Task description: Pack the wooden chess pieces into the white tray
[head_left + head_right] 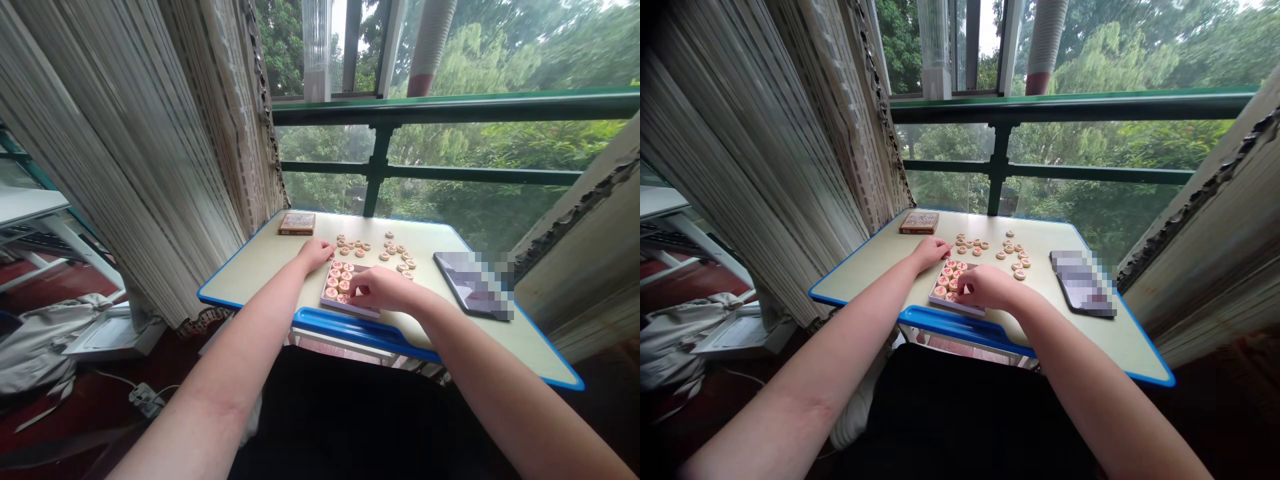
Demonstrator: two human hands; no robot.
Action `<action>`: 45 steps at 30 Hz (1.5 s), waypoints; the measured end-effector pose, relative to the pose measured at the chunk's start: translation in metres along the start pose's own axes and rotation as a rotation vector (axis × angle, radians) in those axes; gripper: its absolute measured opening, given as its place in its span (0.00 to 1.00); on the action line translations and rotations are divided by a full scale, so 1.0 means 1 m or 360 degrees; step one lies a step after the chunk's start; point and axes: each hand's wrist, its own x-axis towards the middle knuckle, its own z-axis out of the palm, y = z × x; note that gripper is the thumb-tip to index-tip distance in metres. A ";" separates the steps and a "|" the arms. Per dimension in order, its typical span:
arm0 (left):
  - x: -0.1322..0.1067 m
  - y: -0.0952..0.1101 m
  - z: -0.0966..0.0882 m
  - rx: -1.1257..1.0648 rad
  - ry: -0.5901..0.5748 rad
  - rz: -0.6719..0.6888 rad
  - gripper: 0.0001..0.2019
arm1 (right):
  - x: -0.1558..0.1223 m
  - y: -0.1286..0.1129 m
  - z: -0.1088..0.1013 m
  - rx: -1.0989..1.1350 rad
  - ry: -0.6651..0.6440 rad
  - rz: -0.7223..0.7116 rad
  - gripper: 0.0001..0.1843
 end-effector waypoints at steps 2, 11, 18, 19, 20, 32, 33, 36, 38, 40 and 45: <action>0.000 0.000 0.000 0.0001 -0.0003 -0.0010 0.19 | -0.001 0.001 -0.002 0.0002 0.0004 -0.0023 0.07; -0.002 0.004 0.000 0.0038 0.0003 -0.0015 0.19 | 0.000 0.018 -0.013 -0.0330 0.0202 0.0338 0.12; -0.004 0.007 -0.002 0.0070 0.0036 -0.0061 0.18 | 0.014 0.037 -0.001 -0.0315 0.0367 0.0669 0.15; -0.004 0.008 -0.002 0.0067 0.0046 -0.0067 0.18 | 0.016 0.039 0.001 -0.0314 0.0375 0.0668 0.14; -0.004 0.008 -0.002 0.0062 0.0053 -0.0068 0.18 | 0.019 0.040 0.003 -0.0315 0.0375 0.0669 0.13; 0.002 0.003 -0.002 -0.0062 0.0132 -0.0169 0.19 | 0.044 0.047 0.016 -0.0232 0.0634 0.0772 0.13; 0.002 0.003 -0.002 -0.0070 0.0134 -0.0187 0.19 | 0.045 0.047 0.017 -0.0207 0.0664 0.0776 0.13; 0.004 0.005 -0.003 -0.0076 0.0091 -0.0254 0.19 | 0.048 0.047 0.019 -0.0165 0.0710 0.0791 0.13; 0.006 0.008 -0.005 -0.0074 -0.0009 -0.0295 0.18 | 0.049 0.048 0.018 -0.0151 0.0712 0.0795 0.12; 0.010 0.011 -0.009 -0.0081 -0.0156 -0.0320 0.15 | 0.049 0.051 0.015 -0.0109 0.0722 0.0785 0.12; 0.025 0.015 -0.022 -0.0080 -0.0441 -0.0398 0.13 | 0.046 0.063 0.004 0.0293 0.0647 0.0715 0.13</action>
